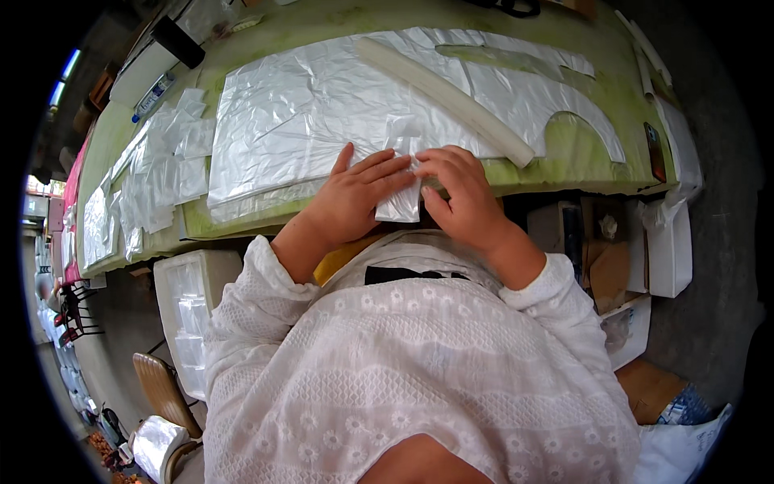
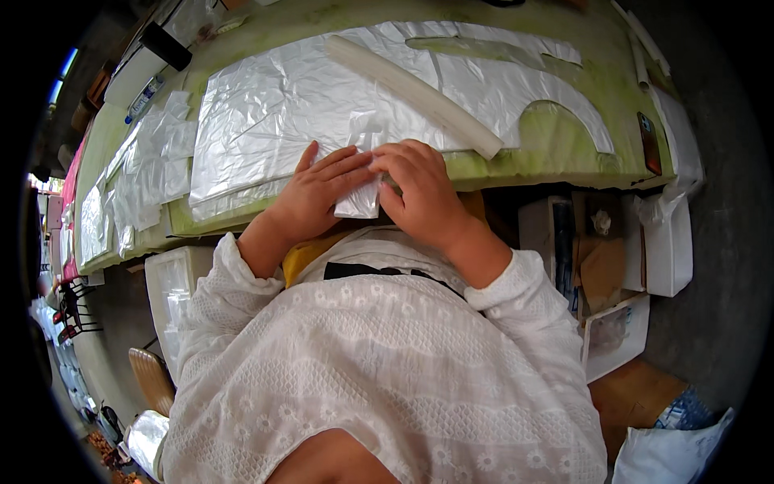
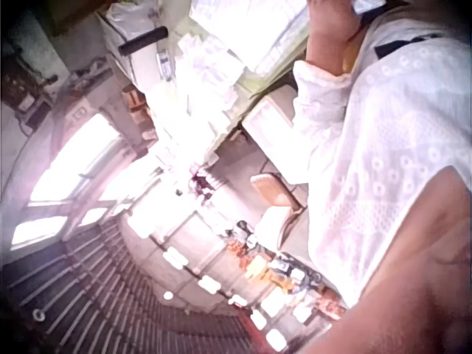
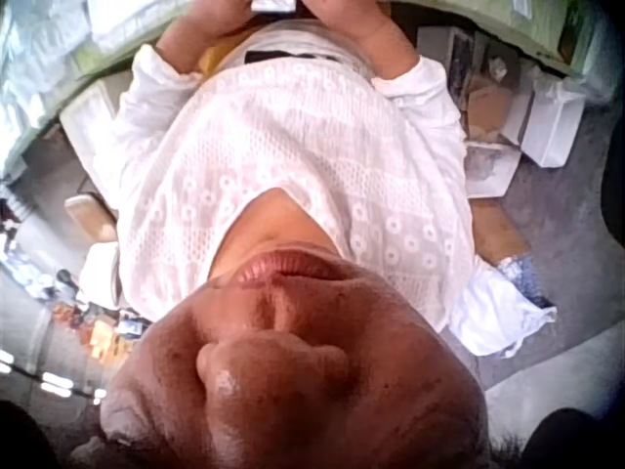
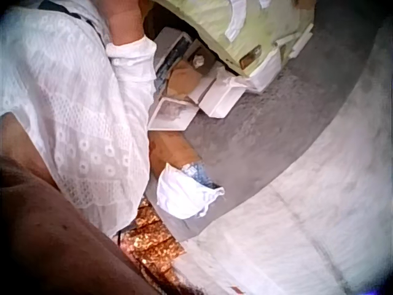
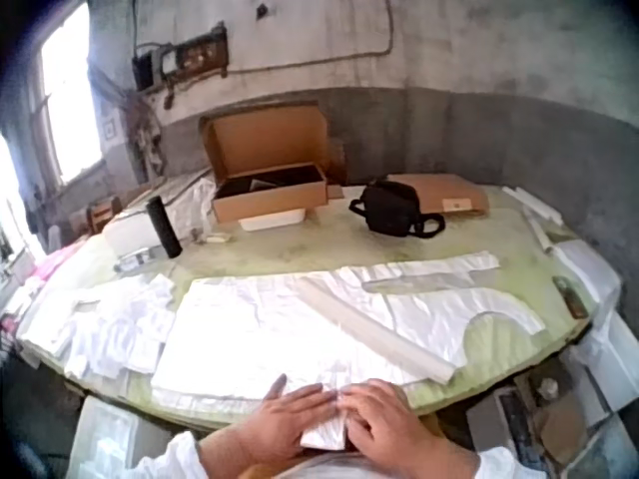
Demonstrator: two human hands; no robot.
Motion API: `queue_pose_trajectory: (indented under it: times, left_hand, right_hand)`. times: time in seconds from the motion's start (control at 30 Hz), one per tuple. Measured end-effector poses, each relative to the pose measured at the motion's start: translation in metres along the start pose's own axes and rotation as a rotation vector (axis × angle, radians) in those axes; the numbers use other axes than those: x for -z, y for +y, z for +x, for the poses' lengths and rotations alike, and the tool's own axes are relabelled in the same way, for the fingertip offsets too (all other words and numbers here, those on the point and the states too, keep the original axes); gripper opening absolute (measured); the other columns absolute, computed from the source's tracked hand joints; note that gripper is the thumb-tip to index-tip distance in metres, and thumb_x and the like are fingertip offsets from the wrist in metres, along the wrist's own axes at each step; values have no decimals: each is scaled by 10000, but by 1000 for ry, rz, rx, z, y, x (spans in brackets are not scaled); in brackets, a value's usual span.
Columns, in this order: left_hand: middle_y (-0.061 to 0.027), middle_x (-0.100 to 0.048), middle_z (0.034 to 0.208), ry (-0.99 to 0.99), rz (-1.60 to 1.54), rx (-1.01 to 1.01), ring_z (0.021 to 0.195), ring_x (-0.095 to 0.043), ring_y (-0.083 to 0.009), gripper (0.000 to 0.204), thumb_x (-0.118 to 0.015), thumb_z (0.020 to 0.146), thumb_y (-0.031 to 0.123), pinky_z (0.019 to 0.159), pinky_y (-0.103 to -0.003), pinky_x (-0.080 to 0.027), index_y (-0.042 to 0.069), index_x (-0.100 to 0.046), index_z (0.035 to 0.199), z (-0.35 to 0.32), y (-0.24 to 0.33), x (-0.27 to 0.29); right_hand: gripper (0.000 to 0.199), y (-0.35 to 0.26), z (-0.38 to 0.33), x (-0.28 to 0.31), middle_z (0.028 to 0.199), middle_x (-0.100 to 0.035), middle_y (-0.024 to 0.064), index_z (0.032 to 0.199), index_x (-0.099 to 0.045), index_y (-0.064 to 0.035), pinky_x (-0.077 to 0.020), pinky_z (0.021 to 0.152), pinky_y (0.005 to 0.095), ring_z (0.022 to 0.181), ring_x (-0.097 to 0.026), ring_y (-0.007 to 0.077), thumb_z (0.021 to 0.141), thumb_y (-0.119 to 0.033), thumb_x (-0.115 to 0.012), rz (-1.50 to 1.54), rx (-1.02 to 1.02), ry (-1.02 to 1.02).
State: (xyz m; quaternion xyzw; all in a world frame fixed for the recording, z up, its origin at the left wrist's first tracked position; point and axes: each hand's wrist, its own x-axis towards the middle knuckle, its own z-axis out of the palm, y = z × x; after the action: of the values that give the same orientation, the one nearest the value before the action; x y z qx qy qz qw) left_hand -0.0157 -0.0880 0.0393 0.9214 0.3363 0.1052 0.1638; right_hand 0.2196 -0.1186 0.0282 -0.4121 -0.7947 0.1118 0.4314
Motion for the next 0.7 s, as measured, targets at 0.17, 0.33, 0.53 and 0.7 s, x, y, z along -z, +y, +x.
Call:
queue_pose_trajectory:
  times: [0.17, 0.33, 0.53, 0.7]
  left_hand:
    - [-47, -674, 1322, 332, -94, 99, 1338, -553, -292, 473, -695, 768, -6, 1181, -512, -330, 126, -685, 1222, 4, -19, -20]
    - [-20, -725, 1131, 464, -101, 197, 1192, -614, -276, 144, -682, 881, 100, 1076, -453, -410, 105, -735, 1014, 12, -13, -23]
    - [-46, -720, 1041, 530, 79, 331, 1040, -645, -297, 158, -694, 917, 238, 940, -441, -459, 87, -739, 909, 23, -10, -25]
    - [-46, -700, 962, 517, 133, 422, 990, -642, -303, 195, -695, 913, 255, 923, -453, -455, 82, -715, 825, 35, -14, -25]
  right_hand:
    - [295, 27, 5, -11, 1032, -703, 60, 1055, -656, -111, -436, 950, 441, 1029, -617, 300, 763, -85, -693, -68, 13, -107]
    - [230, 26, 13, -8, 937, -697, 64, 973, -680, -104, -461, 853, 445, 938, -624, 300, 747, -116, -722, -47, 4, -82]
    - [137, 40, 22, -29, 859, -666, 84, 742, -684, -78, -473, 763, 465, 868, -613, 315, 820, -188, -705, -225, -137, -10]
    - [225, 38, 29, -38, 833, -652, 90, 716, -686, -70, -472, 741, 476, 852, -613, 315, 858, -243, -665, -405, -177, -35]
